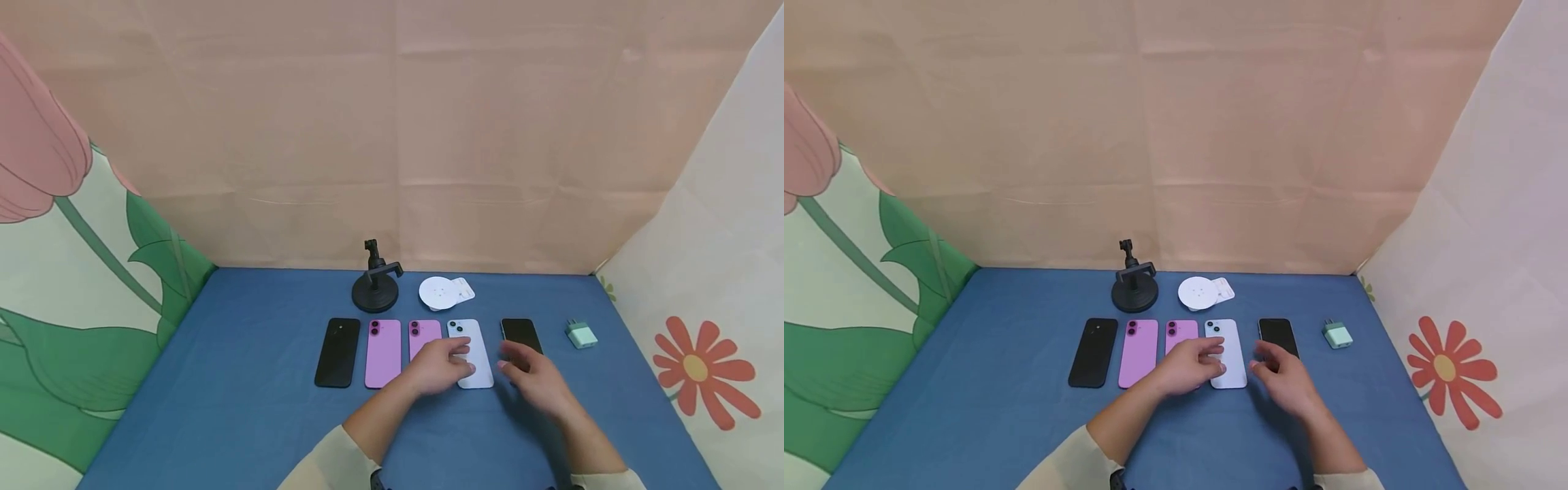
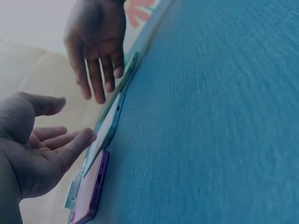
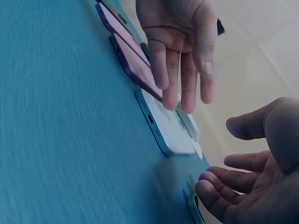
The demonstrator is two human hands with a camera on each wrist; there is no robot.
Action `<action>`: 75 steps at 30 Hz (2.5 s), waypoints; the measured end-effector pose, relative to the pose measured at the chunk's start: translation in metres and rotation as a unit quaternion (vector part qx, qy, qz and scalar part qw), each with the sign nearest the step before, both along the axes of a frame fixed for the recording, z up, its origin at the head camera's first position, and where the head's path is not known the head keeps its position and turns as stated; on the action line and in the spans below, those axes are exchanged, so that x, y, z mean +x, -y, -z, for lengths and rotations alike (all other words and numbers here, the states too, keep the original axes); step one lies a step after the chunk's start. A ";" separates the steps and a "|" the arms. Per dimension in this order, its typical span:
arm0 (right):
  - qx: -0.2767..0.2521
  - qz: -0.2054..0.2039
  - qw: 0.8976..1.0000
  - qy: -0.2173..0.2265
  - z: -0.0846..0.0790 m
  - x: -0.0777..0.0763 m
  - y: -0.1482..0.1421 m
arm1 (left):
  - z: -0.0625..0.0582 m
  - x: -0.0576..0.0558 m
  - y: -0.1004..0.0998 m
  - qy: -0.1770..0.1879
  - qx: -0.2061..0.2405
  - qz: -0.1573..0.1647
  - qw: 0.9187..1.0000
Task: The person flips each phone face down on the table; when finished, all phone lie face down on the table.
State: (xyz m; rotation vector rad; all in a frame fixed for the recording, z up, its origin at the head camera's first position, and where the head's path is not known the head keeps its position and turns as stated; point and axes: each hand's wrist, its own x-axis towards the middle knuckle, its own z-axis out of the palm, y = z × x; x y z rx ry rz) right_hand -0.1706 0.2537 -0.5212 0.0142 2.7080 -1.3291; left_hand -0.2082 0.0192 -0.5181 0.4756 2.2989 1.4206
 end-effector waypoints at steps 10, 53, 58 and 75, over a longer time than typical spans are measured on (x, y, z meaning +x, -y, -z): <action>0.013 0.028 0.999 0.009 -0.002 0.002 -0.015 | 0.006 0.000 -0.019 0.013 0.038 0.012 0.999; 0.047 0.060 0.997 0.018 0.002 -0.015 -0.055 | 0.019 0.005 -0.081 0.127 0.176 -0.037 0.975; 0.045 0.065 0.997 0.026 0.000 -0.014 -0.053 | 0.023 0.003 -0.082 0.188 0.238 -0.068 0.950; 0.038 0.051 0.997 0.031 -0.001 -0.015 -0.047 | 0.011 0.004 -0.072 0.203 0.269 -0.087 0.938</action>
